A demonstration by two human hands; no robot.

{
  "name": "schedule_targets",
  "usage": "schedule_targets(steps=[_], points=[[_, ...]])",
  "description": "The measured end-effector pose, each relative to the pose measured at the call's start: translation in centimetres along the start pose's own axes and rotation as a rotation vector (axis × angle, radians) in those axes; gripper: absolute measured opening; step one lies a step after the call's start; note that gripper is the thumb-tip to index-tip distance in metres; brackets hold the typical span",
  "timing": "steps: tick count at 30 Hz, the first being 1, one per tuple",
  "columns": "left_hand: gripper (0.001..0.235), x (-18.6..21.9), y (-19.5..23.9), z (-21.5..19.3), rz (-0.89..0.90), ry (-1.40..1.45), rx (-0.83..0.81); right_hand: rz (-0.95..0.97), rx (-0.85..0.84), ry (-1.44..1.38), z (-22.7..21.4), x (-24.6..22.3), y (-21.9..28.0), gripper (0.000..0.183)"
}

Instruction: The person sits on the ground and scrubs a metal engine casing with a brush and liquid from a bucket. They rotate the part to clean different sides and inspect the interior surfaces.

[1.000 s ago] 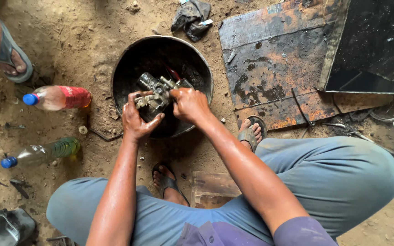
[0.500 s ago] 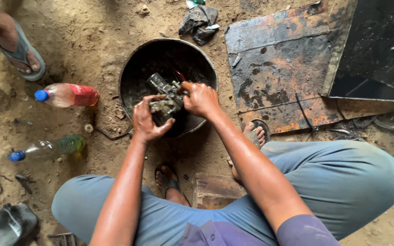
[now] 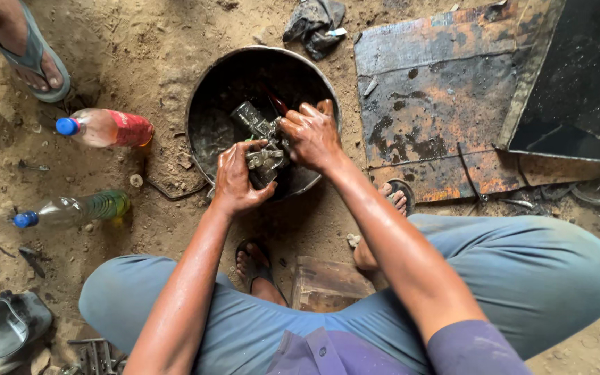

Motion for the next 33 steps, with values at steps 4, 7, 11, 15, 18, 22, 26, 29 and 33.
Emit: schedule_targets(steps=[4, 7, 11, 15, 18, 22, 26, 29, 33], points=[[0.081, 0.3, -0.3, 0.2, 0.003, -0.011, -0.001, -0.145, -0.008, 0.07, -0.6, -0.8, 0.0, 0.018], [0.08, 0.7, -0.1, 0.2, -0.004, -0.019, -0.009, -0.279, -0.089, 0.111, -0.3, -1.7, -0.6, 0.014], [0.08, 1.0, -0.6, 0.3, -0.029, -0.016, -0.009, -0.238, -0.179, 0.205, 0.1, -1.5, -1.4, 0.015], [0.081, 0.4, 0.0, 0.9, 0.003, -0.03, -0.017, -0.081, -0.425, 0.318, 1.6, -0.4, -2.3, 0.012], [0.087, -0.6, 0.2, 2.5, -0.013, -0.125, -0.081, 0.13, -0.924, 0.252, 4.0, 2.0, -1.3, 0.027], [0.09, -1.9, 0.6, 3.1, -0.045, -0.165, -0.112, 0.387, -1.001, -0.042, 5.1, 3.8, 0.5, 0.022], [0.083, -1.2, 0.9, 1.9, -0.023, -0.052, -0.022, 0.677, -0.721, -0.38, 6.7, 4.2, 3.5, 0.021], [0.082, -0.5, 0.2, 1.6, -0.031, -0.06, -0.004, 0.719, -0.614, -0.239, 5.4, 5.6, 3.1, 0.017], [0.08, 0.3, -0.2, 1.4, -0.009, -0.018, 0.012, 0.53, -0.584, 0.072, 3.1, 3.9, 1.5, 0.019]])
Point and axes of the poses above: each hand's wrist, its own y-axis away from the middle knuckle, its own z-axis out of the palm, x = y × z, the point moved 10 cm from there along -y, towards the middle knuckle, and after that the axes turned 7 degrees about y, right-handed, at the moved point
